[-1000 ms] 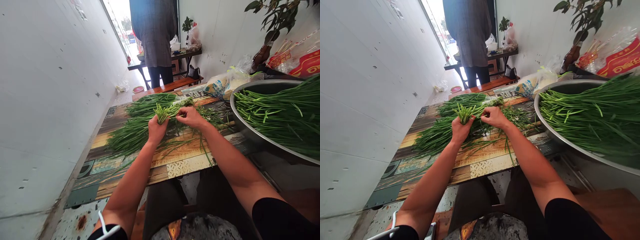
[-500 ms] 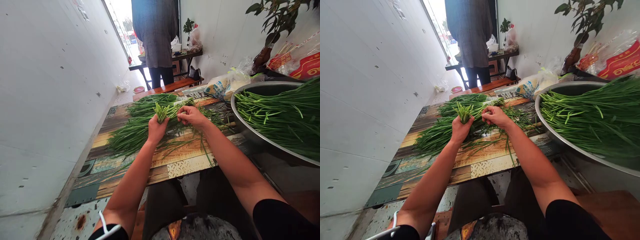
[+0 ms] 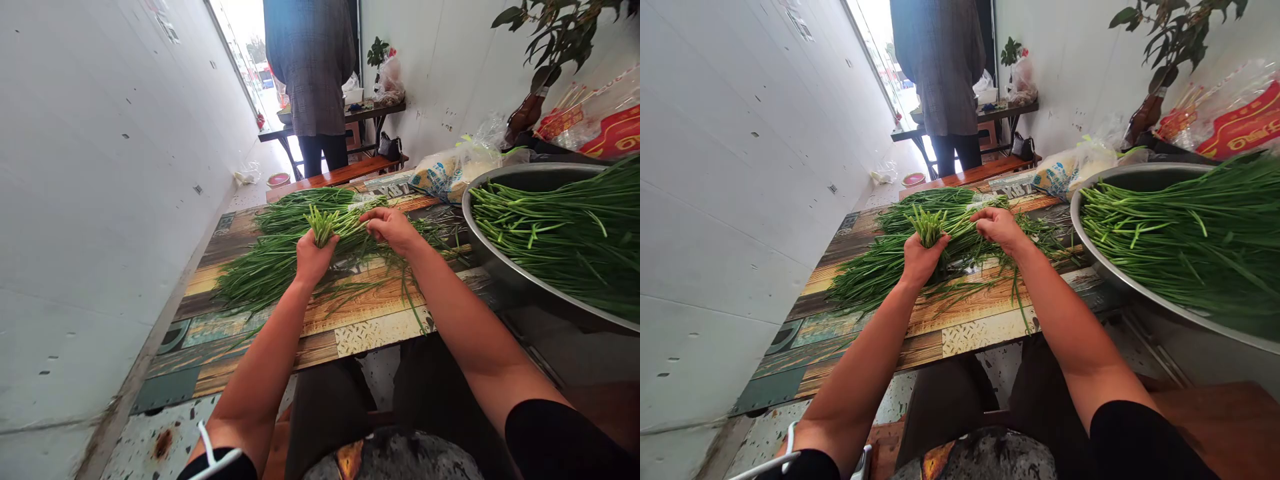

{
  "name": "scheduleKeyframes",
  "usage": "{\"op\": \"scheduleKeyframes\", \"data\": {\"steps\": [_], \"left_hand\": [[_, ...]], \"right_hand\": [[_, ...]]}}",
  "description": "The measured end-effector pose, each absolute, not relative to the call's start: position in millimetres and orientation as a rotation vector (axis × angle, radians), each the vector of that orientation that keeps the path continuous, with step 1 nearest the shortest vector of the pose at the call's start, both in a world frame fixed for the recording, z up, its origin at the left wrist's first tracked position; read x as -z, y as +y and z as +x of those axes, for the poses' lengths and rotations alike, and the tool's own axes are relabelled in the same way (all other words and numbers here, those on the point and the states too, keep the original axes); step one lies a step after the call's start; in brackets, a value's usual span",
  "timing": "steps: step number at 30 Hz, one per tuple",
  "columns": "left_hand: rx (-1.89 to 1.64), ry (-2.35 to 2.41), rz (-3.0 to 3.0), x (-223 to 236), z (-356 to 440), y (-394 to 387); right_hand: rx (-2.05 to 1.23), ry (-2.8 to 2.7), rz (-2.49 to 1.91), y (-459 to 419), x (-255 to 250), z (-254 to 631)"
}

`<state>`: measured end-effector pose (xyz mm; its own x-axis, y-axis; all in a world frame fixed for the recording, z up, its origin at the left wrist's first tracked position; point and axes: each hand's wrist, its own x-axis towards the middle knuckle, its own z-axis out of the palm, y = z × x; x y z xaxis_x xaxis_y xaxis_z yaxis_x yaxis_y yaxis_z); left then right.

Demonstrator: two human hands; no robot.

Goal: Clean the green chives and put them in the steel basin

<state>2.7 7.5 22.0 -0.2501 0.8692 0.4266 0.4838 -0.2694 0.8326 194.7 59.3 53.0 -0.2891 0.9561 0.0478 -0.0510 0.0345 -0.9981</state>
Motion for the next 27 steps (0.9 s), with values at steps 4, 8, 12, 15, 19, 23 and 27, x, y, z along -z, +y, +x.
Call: {"op": "scheduleKeyframes", "data": {"steps": [4,8,12,15,19,23,27], "left_hand": [[-1.519,1.663,1.66,-22.0,2.4,7.8],[-1.505,1.668,1.667,-21.8,2.3,7.1],[-1.502,1.69,1.704,-22.9,3.7,5.4],[-1.499,1.707,1.726,-24.7,5.2,4.2],[-1.508,1.724,1.716,-26.1,6.1,3.8],[-1.522,1.702,1.701,-27.3,6.8,3.5],[-1.533,1.67,1.659,-30.4,7.9,2.4]], "right_hand": [[-1.062,-1.35,-1.142,74.1,-45.3,204.7],[-0.363,-1.485,-1.35,80.0,-41.0,217.1],[-0.115,-1.737,-1.204,72.0,-45.4,217.2],[-0.168,-2.104,-0.982,65.1,-47.8,210.1],[-0.182,-2.402,-0.978,62.6,-45.2,203.4],[-0.509,-2.336,-0.99,63.6,-42.9,202.5],[-1.041,-1.9,-0.945,60.7,-41.0,194.0]]}}
